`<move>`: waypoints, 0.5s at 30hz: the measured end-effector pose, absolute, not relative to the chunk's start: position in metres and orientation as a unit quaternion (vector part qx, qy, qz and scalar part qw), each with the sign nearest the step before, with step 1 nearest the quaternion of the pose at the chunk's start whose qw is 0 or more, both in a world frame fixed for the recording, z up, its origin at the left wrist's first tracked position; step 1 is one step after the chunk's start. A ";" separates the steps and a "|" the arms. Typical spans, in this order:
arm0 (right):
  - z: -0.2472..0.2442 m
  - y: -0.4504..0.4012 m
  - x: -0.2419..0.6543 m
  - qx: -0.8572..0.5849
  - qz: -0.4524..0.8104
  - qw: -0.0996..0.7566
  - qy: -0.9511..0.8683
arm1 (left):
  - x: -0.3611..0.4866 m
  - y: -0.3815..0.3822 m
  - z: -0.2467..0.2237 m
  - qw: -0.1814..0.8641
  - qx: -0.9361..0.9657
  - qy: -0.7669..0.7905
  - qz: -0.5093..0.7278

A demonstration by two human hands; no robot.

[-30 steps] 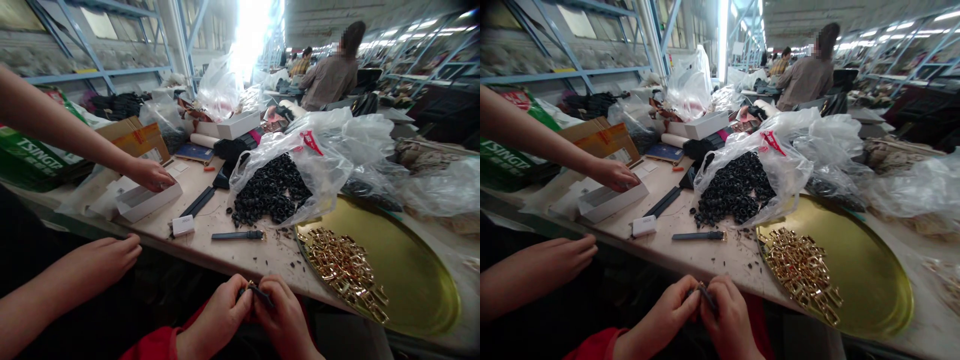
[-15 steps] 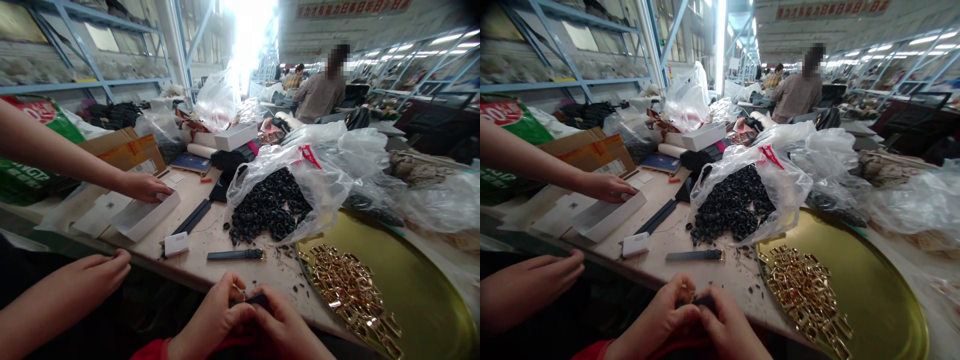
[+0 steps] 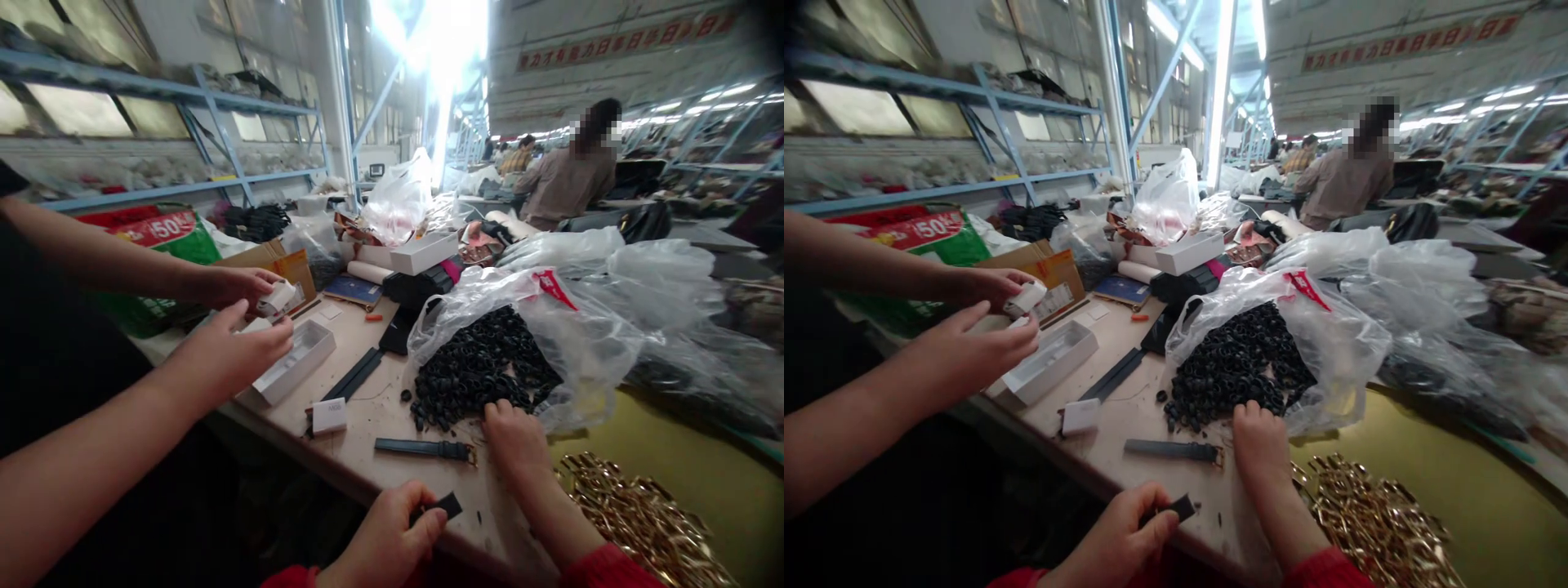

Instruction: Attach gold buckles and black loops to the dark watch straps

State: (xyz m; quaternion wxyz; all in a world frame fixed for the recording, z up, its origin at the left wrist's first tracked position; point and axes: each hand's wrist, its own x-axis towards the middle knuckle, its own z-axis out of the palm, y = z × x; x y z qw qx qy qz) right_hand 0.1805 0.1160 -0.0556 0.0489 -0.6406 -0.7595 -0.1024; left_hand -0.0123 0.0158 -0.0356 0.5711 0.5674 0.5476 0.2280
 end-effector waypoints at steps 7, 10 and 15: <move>-0.053 0.112 0.189 -0.594 -0.124 0.070 -0.792 | -0.011 0.003 -0.028 0.540 0.566 0.565 0.262; -0.047 0.104 0.191 -0.606 -0.013 0.183 -0.774 | -0.011 0.000 -0.021 0.540 0.552 0.570 0.280; -0.031 0.052 0.168 -0.533 0.524 0.476 -0.463 | -0.005 -0.002 -0.003 0.492 0.573 0.539 0.372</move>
